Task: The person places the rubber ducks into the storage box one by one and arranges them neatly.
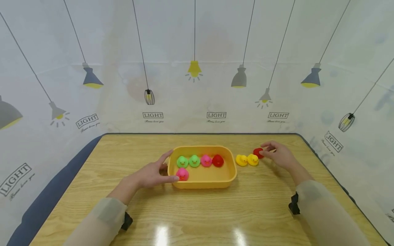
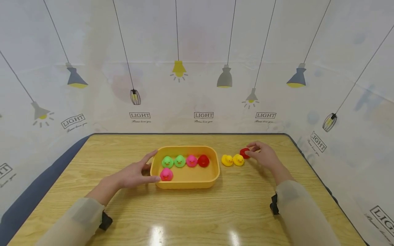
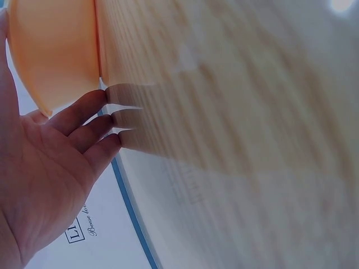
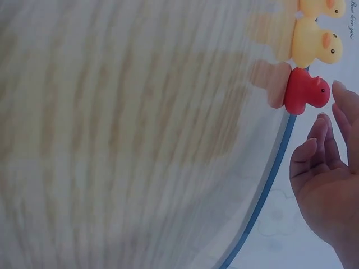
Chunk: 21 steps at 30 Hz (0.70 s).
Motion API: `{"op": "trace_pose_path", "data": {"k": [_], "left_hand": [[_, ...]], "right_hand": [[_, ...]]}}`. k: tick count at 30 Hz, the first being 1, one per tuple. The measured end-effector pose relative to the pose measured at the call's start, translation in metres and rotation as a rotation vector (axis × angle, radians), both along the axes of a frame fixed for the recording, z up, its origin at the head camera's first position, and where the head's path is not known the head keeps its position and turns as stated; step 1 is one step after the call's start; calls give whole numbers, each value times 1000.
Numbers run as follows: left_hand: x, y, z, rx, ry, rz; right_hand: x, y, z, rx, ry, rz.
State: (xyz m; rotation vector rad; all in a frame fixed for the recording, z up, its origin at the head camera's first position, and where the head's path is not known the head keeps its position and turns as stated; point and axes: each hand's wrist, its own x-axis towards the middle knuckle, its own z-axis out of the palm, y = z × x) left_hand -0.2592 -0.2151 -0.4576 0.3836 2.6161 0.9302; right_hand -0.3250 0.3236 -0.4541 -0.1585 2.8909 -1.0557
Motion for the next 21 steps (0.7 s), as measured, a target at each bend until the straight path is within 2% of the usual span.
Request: {"op": "trace_pose_path", "data": {"k": [10,21], "left_hand": [[0,0,-2,5,4,-6],[1,0,-1,-2,8,-10]], "right_hand": [[-7,-6,-4,29,-36,-32],[-10,0,-9,7,-33,-8]]}}
